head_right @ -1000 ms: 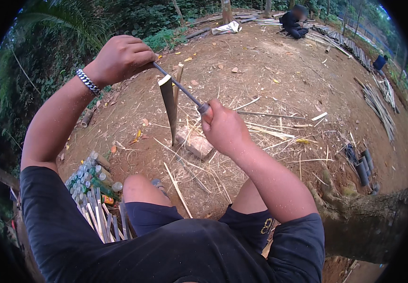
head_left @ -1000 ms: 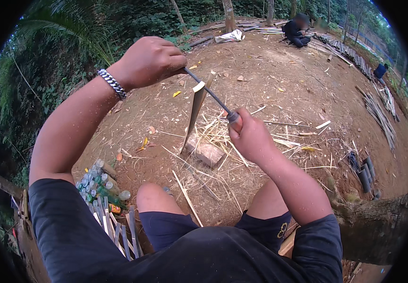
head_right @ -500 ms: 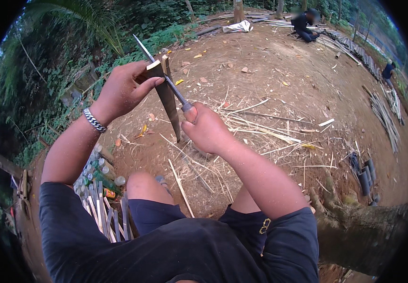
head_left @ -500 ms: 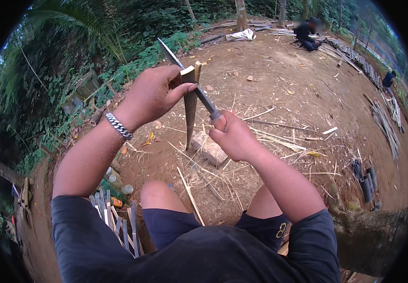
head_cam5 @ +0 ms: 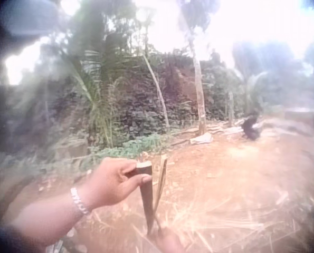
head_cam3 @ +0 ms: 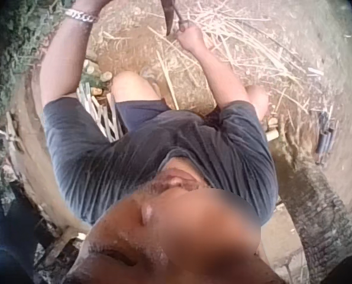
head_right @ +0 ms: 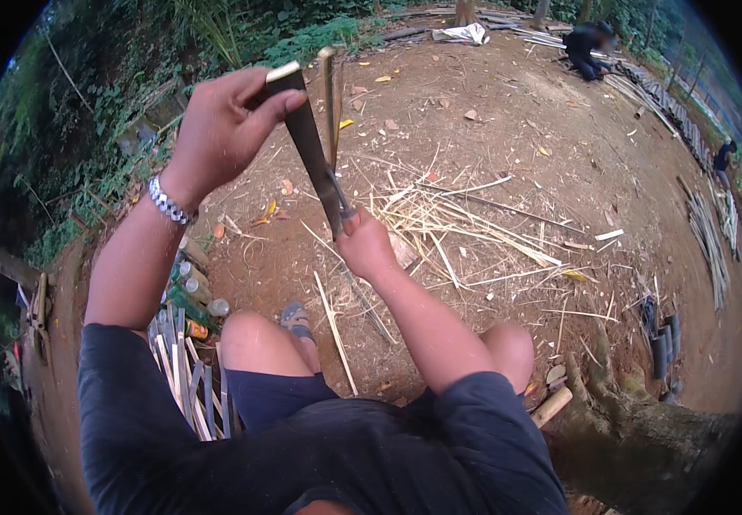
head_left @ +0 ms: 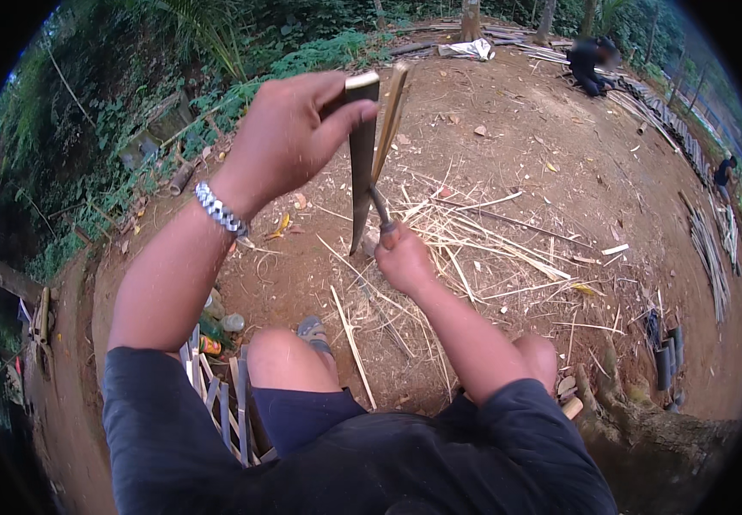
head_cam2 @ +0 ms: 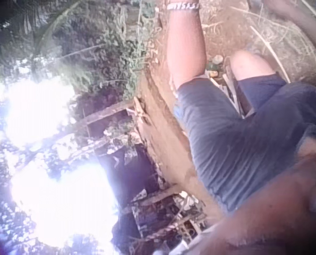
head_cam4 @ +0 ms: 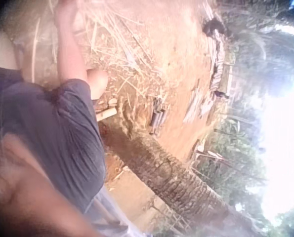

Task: The person shaves and thins bamboo strips using a large knife against a wooden block on the ground.

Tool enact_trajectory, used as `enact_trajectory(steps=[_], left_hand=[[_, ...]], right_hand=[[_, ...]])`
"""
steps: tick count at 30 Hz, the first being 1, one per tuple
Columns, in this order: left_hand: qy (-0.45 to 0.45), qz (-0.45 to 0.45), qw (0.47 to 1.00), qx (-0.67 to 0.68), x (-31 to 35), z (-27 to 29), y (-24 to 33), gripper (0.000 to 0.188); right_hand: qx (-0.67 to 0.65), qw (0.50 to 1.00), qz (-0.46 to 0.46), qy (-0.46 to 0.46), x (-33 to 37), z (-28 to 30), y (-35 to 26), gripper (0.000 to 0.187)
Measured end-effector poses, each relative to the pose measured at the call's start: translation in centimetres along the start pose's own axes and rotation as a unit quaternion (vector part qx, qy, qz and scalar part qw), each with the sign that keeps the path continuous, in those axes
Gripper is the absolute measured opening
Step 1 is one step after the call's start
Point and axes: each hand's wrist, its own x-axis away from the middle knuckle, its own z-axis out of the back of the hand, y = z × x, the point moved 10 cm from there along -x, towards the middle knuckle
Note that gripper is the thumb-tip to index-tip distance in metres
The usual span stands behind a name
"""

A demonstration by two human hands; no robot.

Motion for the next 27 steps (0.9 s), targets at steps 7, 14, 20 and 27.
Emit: enact_trajectory(steps=[7,14,20,27], left_hand=[[-0.032,0.058,0.998,0.013,-2.5,-0.5,-5.5,0.034],[-0.075,0.022,0.997,0.019,-4.4,-2.4,-5.6,0.033],[-0.078,0.011,0.996,0.031,-5.4,-3.9,-5.1,0.030],[0.053,0.045,0.995,0.066,-5.2,-3.7,-7.7,0.029]], right_hand=[[0.081,0.996,0.031,0.020,-3.7,-1.5,-0.2,0.022],[0.184,0.981,0.059,0.015,-5.9,1.7,0.1,0.029],[0.360,0.930,0.067,-0.033,-8.4,6.0,-0.9,0.027],[0.198,0.976,0.048,-0.071,-7.7,2.9,-1.5,0.030]])
